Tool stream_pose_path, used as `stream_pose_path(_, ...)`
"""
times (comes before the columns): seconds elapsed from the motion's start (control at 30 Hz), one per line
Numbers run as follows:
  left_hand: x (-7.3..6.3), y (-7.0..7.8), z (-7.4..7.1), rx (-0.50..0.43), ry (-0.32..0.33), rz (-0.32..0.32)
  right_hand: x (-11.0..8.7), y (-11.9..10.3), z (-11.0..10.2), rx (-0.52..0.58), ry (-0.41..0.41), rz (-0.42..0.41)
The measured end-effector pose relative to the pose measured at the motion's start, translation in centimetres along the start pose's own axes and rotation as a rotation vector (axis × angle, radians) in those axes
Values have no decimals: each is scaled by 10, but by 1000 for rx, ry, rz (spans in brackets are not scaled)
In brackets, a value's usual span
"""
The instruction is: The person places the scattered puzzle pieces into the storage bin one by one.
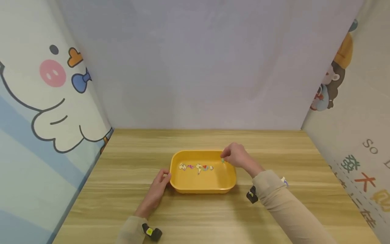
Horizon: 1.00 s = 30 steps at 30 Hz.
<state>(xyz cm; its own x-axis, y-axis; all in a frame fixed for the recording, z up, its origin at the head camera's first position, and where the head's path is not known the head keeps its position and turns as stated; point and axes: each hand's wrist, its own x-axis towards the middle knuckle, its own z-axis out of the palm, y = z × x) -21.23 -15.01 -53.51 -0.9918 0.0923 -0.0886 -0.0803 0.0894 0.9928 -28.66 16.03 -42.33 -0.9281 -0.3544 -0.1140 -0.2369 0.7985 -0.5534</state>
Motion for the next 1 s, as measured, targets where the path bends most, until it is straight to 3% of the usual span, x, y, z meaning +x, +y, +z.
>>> stream_pose_path(0.2, 2, -8, 2, 19, 11, 16, 4, 0, 6, -5, -17, 18)
stream_pose_path(0.43, 4, -8, 2, 21, 7, -12, 9, 1, 15, -30, -14, 9)
stream_pose_path(0.83, 3, -11, 0, -10, 5, 29, 19, 0, 35, -130, -19, -47)
stream_pose_path(1.0, 4, -12, 0, 3, 12, 25, 21, -2, 38, -141, -13, -23)
